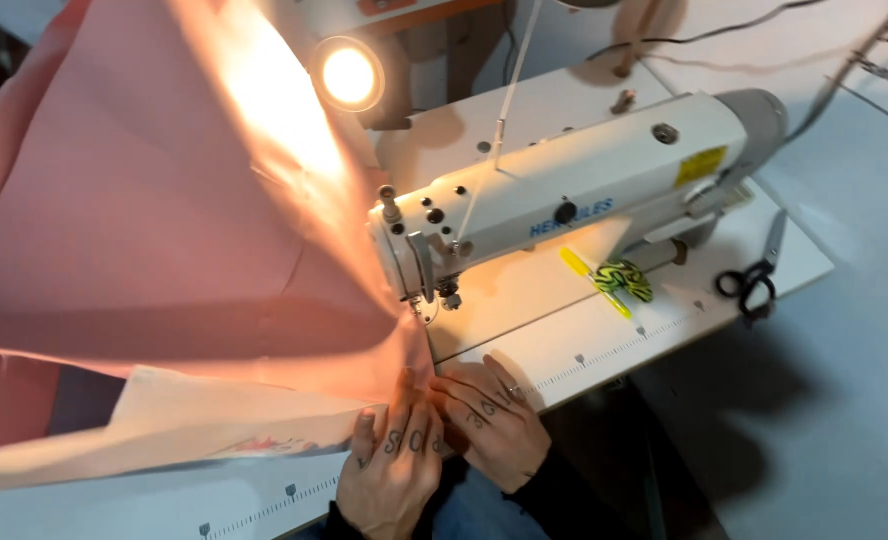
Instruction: The person sews pink and black fabric pieces together using an industrial sewing machine.
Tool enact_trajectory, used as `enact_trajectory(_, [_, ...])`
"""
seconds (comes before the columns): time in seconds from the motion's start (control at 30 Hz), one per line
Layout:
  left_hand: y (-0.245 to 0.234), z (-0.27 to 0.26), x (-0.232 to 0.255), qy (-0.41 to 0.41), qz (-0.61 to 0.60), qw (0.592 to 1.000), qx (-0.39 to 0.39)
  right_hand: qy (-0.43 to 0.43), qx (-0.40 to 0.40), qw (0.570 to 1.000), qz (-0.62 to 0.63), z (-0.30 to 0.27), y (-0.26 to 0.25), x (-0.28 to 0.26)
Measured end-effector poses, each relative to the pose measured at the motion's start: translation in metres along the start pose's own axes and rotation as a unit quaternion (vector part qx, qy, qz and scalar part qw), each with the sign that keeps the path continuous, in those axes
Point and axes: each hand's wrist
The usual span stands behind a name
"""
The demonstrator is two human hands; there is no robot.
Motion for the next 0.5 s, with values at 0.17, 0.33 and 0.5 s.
enact_trajectory(0.17, [0.017, -0.005, -0.018, -0.017, -0.143, 0.987, -0.065, 0.065, 0.094, 0.986, 0.121, -0.009, 0.016, 0.015])
enact_trajectory(0.33, [-0.007, 0.025, -0.037, -0.025, -0.177, 0.979, -0.100, 0.266, 0.105, 0.947, 0.145, -0.022, -0.001, 0.033])
enact_trajectory(0.5, [0.000, 0.025, -0.044, -0.063, -0.213, 0.958, -0.181, 0.370, 0.075, 0.898, 0.225, -0.018, -0.017, 0.024])
Point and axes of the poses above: each hand's wrist, its own z-axis towards the middle knuckle, its own y-axis out of the palm, x = y × z
